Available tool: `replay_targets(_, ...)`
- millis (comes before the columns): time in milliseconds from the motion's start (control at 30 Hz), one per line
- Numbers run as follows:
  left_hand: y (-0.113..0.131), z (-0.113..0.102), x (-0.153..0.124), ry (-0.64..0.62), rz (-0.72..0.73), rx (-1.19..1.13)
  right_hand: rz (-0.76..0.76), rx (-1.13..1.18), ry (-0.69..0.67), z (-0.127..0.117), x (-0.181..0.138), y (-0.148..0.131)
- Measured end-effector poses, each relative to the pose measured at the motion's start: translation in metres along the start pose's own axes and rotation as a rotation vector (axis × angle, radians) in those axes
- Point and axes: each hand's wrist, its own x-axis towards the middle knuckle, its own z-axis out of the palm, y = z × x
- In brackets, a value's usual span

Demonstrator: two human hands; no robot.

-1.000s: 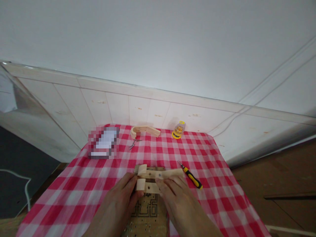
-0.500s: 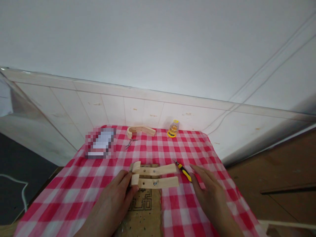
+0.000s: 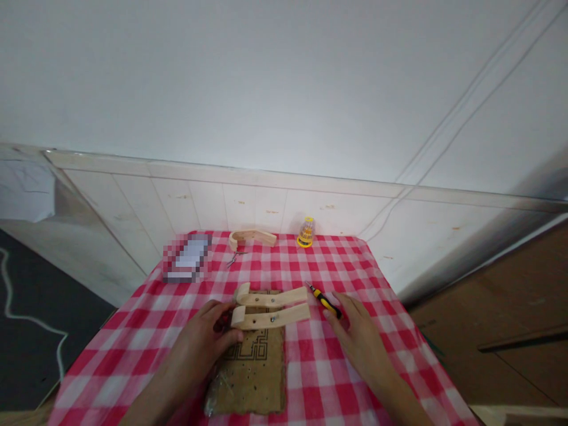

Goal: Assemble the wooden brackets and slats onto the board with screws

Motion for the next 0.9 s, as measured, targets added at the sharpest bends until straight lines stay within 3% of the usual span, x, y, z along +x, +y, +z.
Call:
replay_targets(100, -0.004, 0.002, -0.012, 0.148, 0.002, 0.038, -0.026, -0.069, -0.067, 0.004, 0.002, 0.002)
replay_targets(200, -0.004, 0.018, -0.033, 0.309, 0.033, 0.090, -0.040, -0.145, -0.122, 0.004, 0.006, 0.002)
replay_targets(433, 0.008, 0.063, -0.058, 0.103, 0.355, 0.260, 0.082, -0.083, -0.121, -0.005, 0.017, 0.003)
replay_targets(667, 0.009, 0.062, -0.060, 0.034, 0.386, 0.314, 0.359, 0.316, -0.015, -0.010, 0.024, -0.007)
replay_targets(900, 0.018, 0.054, -0.042, 0.082, 0.376, 0.275, 0.368, 0.485, 0.006, -0.017, 0.042, -0.027)
